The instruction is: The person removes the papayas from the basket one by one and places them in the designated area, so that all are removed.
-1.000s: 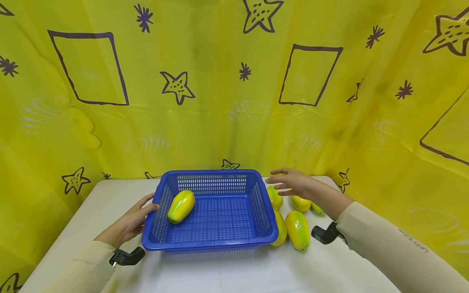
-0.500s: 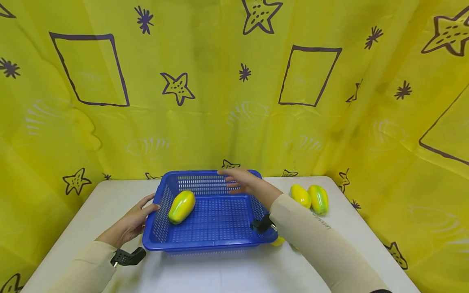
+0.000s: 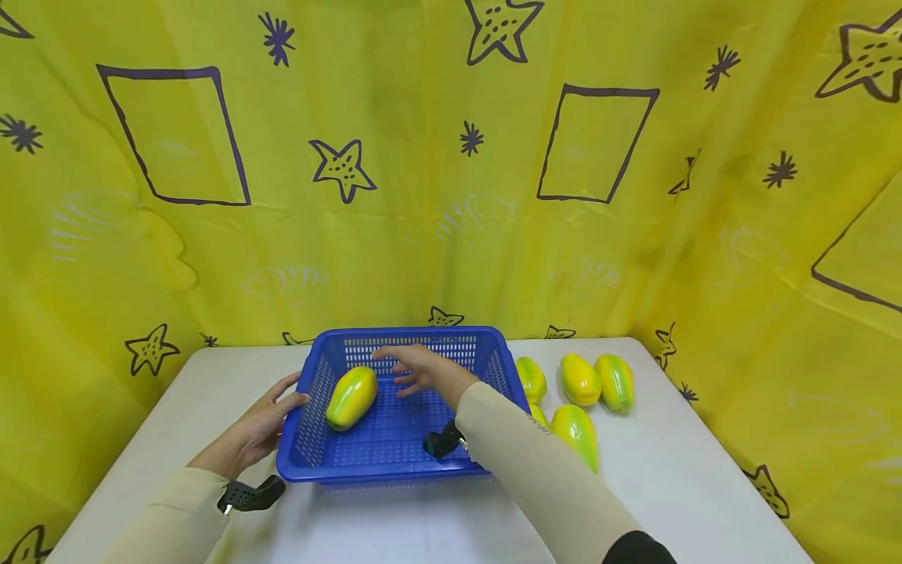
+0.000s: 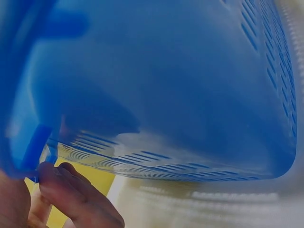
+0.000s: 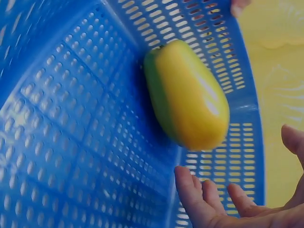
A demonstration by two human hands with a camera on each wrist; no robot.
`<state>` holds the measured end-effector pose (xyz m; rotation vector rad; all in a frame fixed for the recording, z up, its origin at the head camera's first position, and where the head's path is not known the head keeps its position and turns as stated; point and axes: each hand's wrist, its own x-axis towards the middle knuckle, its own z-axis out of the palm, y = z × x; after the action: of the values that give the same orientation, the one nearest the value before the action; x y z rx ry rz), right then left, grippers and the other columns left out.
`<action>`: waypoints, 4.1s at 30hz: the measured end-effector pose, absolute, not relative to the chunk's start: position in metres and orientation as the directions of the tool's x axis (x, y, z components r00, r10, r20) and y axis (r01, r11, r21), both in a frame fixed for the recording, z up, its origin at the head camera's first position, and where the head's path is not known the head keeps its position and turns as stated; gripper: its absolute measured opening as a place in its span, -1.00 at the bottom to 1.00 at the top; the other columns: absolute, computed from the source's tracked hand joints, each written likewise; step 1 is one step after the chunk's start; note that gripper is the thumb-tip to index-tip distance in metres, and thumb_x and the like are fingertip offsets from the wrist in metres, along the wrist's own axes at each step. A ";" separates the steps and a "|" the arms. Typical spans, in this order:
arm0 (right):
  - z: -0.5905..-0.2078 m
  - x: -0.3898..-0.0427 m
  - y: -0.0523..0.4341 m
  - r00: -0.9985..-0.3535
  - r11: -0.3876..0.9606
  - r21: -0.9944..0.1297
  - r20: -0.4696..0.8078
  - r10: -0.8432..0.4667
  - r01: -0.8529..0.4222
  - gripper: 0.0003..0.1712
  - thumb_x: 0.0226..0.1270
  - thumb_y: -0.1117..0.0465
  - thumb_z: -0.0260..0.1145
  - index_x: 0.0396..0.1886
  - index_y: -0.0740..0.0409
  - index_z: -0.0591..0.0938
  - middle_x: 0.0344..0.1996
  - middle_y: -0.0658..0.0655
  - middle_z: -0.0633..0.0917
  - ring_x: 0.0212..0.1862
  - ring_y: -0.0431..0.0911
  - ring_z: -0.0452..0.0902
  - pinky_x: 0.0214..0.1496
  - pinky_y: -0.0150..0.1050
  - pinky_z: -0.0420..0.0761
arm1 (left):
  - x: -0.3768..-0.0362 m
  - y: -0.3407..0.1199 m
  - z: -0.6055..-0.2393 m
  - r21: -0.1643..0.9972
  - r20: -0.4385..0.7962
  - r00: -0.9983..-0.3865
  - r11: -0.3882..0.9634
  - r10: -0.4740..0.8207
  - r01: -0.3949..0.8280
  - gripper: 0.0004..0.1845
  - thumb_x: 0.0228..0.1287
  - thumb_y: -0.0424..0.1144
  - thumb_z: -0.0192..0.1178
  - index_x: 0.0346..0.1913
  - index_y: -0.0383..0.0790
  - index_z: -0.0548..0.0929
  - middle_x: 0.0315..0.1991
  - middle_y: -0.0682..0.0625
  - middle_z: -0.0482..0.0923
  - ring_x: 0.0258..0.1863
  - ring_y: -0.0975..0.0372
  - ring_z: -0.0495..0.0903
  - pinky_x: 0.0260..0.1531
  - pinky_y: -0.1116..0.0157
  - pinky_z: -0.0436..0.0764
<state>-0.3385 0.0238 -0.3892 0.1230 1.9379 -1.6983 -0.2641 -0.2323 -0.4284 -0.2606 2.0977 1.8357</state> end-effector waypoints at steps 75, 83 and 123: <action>-0.435 -0.342 -0.001 -0.783 0.195 -0.882 -0.471 -0.405 0.430 -0.42 0.17 0.19 0.40 0.15 0.36 0.51 0.07 0.27 0.55 0.21 0.20 0.45 0.08 0.05 0.66 | -0.267 -0.231 -0.432 0.915 -0.398 -0.914 0.104 0.072 -0.390 -0.20 0.47 -0.14 -0.04 0.59 0.07 -0.23 0.40 -0.46 0.13 -0.07 0.01 0.66 -0.13 -0.07 0.69; -0.437 -0.345 -0.002 -0.764 0.159 -0.872 -0.483 -0.429 0.462 -0.43 0.20 0.23 0.37 0.17 0.38 0.48 0.01 0.27 0.55 0.14 0.21 0.48 0.07 0.06 0.66 | -0.267 -0.231 -0.432 0.915 -0.397 -0.915 0.105 0.073 -0.389 -0.20 0.46 -0.15 -0.04 0.59 0.07 -0.23 0.41 -0.46 0.13 -0.03 -0.04 0.65 -0.13 -0.08 0.69; -0.397 -0.338 0.055 -0.745 0.234 -0.833 -0.552 -0.374 0.501 -0.30 0.15 0.22 0.36 0.30 0.26 0.39 0.18 0.31 0.47 0.22 0.24 0.41 0.11 0.09 0.63 | -0.266 -0.230 -0.430 0.922 -0.382 -0.919 0.106 0.092 -0.373 -0.21 0.49 -0.13 -0.04 0.59 0.06 -0.22 0.38 -0.44 0.16 -0.11 0.05 0.65 -0.12 -0.04 0.70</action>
<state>-0.3380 0.0546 -0.3966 0.1166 1.8119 -1.5958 -0.2662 -0.2296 -0.4301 -0.2756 2.0471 1.8737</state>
